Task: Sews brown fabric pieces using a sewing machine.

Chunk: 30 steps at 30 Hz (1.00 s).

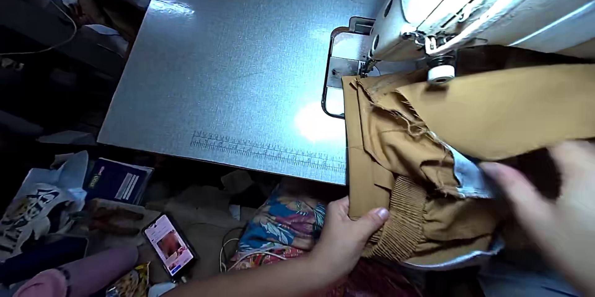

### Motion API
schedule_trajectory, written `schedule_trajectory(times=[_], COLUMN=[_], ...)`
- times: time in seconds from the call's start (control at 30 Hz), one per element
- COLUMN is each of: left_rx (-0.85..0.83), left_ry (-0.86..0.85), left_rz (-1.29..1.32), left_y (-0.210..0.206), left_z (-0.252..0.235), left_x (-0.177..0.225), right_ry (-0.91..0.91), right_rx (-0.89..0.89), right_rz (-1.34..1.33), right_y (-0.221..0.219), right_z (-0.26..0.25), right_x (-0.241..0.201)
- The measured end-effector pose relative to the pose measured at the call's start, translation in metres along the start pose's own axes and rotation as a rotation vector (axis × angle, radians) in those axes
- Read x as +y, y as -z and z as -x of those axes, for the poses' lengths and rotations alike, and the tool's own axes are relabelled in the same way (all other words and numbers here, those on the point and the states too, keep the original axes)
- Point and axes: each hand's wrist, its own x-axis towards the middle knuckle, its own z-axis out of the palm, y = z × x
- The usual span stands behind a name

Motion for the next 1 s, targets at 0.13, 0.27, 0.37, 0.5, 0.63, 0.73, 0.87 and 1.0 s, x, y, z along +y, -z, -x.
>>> schedule_trajectory(times=[0.13,0.27,0.37,0.5,0.63,0.73,0.87,1.0], left_rx=[0.012,0.084,0.114,0.144,-0.063,-0.506,-0.24,-0.081], left_ry=[-0.06,0.037,0.014,-0.002,0.127,0.23,-0.541,-0.935], left_rz=[-0.039,-0.06,-0.06,-0.089,-0.342,-1.028,-1.527,-1.614], left_y=[-0.002,-0.003,-0.006,0.0,0.032,0.055,0.027,0.011], left_z=[0.005,0.0,0.0,-0.006,-0.016,-0.029,-0.051,-0.134], left_x=[0.0,0.001,-0.002,-0.013,-0.004,0.061,0.126,0.131], right_ry=[0.588,0.346,0.063,0.043,0.045,0.071,0.099,0.091], right_rx=[0.047,-0.127,-0.131,-0.082,-0.086,-0.098,-0.094,-0.071], right_rz=[-0.525,-0.443,-0.3,-0.275,-0.189,-0.117,-0.124,-0.193], right_y=[-0.058,-0.096,-0.091,-0.1,-0.105,-0.102,-0.099,-0.103], right_z=[-0.006,-0.056,-0.068,-0.063,-0.062,-0.064,-0.061,-0.067], right_x=[-0.09,-0.073,-0.063,-0.074,-0.082,-0.084,-0.086,-0.083])
